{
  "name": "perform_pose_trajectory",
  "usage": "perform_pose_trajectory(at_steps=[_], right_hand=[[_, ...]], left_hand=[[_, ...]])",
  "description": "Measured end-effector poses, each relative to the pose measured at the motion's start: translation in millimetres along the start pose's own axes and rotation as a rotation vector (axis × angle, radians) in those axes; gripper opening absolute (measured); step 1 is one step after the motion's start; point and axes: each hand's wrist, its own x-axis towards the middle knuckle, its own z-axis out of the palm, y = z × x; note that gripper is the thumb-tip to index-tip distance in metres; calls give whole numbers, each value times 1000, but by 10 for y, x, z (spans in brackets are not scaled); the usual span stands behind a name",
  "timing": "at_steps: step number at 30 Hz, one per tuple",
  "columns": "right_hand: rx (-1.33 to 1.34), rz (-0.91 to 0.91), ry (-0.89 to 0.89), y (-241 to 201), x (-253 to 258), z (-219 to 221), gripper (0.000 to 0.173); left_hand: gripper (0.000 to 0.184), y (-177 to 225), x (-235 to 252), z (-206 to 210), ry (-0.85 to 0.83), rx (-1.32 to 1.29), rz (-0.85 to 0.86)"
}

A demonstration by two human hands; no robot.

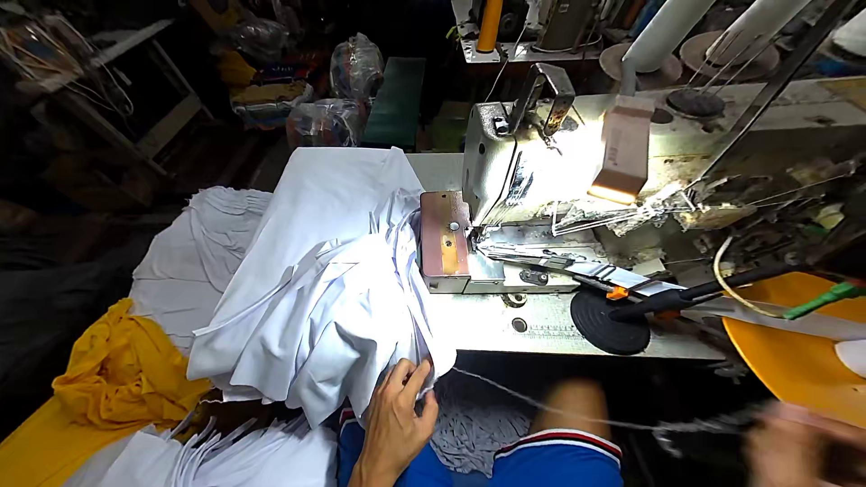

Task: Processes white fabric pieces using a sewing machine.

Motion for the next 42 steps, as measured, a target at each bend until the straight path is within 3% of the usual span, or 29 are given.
perform_pose_trajectory(at_steps=[3,8,13,15,18,22,25,28,30,32,35,39,40,42], right_hand=[[-29,2,-490,-194,-306,707,29],[285,-5,-667,-405,-707,1757,30],[142,25,-812,-486,-697,2093,20],[196,-25,-752,-476,-620,1969,17],[360,44,-468,-441,-337,1404,12],[764,290,-145,-267,178,352,28],[958,324,-63,-139,277,21,31],[659,400,-165,-175,86,336,20],[413,331,-305,-323,-119,774,9],[275,161,-486,-451,-286,1230,22],[314,-55,-653,-622,-400,1880,29],[111,-263,-804,-792,-320,2316,42],[35,-304,-835,-805,-293,2373,43],[-97,-388,-846,-795,-261,2430,29]], left_hand=[[53,178,123,62,89,-176,-91],[21,291,251,157,193,-396,-172],[26,302,235,76,157,-404,-122],[25,244,206,48,135,-388,-111],[27,129,124,0,96,-342,-130],[29,7,-11,-12,42,-242,-160],[28,-12,-5,42,57,-201,-165],[41,133,159,26,139,-253,-219],[50,224,309,19,228,-304,-255],[44,256,436,39,271,-348,-296],[32,255,534,50,248,-464,-377],[30,272,518,-26,250,-643,-360],[29,270,503,-40,261,-658,-336],[29,277,485,-75,272,-663,-314]])
